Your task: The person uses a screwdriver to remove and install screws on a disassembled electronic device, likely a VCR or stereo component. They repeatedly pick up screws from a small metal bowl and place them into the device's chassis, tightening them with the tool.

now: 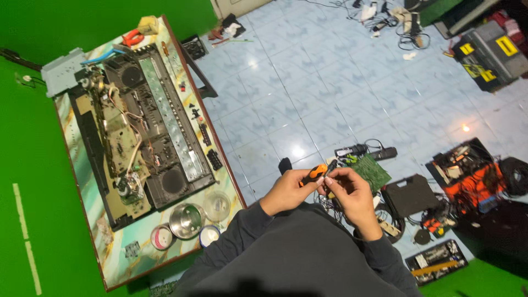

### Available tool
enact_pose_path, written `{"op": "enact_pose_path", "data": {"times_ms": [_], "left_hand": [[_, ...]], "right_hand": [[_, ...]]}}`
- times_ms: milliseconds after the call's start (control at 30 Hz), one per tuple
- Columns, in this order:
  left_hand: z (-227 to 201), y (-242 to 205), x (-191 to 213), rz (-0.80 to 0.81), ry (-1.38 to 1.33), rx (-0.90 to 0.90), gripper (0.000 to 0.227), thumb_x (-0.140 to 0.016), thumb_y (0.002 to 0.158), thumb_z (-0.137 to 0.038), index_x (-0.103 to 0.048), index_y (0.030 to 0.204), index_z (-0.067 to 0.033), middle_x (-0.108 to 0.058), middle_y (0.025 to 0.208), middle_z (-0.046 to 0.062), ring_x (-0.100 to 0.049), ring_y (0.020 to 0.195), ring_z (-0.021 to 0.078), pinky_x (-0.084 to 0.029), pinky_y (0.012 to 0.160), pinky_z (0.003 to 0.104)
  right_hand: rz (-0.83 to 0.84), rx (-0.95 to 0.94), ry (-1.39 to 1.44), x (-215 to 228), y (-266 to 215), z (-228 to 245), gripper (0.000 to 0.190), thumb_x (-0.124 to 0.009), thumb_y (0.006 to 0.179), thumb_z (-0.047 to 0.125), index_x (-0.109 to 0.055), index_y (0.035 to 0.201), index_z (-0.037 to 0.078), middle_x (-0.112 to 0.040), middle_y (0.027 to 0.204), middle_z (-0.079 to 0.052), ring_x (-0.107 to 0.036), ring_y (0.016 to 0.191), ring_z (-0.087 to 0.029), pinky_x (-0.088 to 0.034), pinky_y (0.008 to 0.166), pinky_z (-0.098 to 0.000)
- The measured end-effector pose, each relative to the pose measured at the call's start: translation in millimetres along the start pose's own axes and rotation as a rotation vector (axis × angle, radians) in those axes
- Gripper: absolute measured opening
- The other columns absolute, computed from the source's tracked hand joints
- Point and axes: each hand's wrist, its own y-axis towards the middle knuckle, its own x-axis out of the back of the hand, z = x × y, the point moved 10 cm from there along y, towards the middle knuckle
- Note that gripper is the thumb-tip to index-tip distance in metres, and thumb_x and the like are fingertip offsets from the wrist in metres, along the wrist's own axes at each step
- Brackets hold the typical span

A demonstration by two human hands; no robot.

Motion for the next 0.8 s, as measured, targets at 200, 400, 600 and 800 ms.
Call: {"op": "enact_pose_path", "data": {"times_ms": [200, 400, 600, 800], "left_hand": [[-17.4, 58.9, 62.2, -0.066, -0.148, -0.027, 0.025, -0.062, 0.106, -0.023, -0.072, 0.112, -0.0009, -0.076, 0.090, 0.000, -0.067, 0.086, 0.0050, -0.051, 0.075, 0.024], [-36.6, 96.3, 140.5, -0.200, -0.133, -0.003, 0.027, -0.061, 0.103, -0.020, -0.068, 0.120, 0.0003, -0.076, 0.093, 0.003, -0.067, 0.091, 0.0061, -0.050, 0.075, 0.025], [-12.2, 95.4, 194.2, -0.421, -0.298, -0.024, 0.025, -0.061, 0.106, -0.020, -0.065, 0.116, 0.0022, -0.075, 0.099, 0.006, -0.069, 0.098, 0.0088, -0.052, 0.091, 0.025], [1.8, 81.8, 234.7, -0.663, -0.401, -0.129, 0.023, -0.060, 0.107, -0.017, -0.067, 0.112, 0.0047, -0.075, 0.102, 0.007, -0.071, 0.101, 0.0127, -0.055, 0.094, 0.028]], "right_hand": [[0.072, 0.051, 0.001, -25.0, 95.8, 41.5, 0.019, -0.069, 0.094, 0.005, -0.066, 0.112, 0.000, -0.072, 0.097, -0.004, -0.069, 0.086, -0.009, -0.055, 0.076, -0.0228], [0.159, 0.060, -0.045, -72.0, 183.5, 59.6, 0.015, -0.072, 0.094, 0.004, -0.068, 0.107, -0.001, -0.071, 0.098, -0.003, -0.063, 0.086, -0.007, -0.047, 0.072, -0.0216], [0.341, 0.026, -0.049, -130.3, 235.0, 55.7, 0.012, -0.074, 0.093, 0.003, -0.069, 0.104, -0.001, -0.069, 0.102, -0.003, -0.059, 0.087, -0.007, -0.045, 0.072, -0.0213], [0.663, 0.110, -0.027, -198.2, 269.5, 71.9, 0.010, -0.074, 0.093, 0.002, -0.072, 0.102, -0.002, -0.068, 0.105, -0.007, -0.064, 0.092, -0.012, -0.052, 0.080, -0.0259]]}}
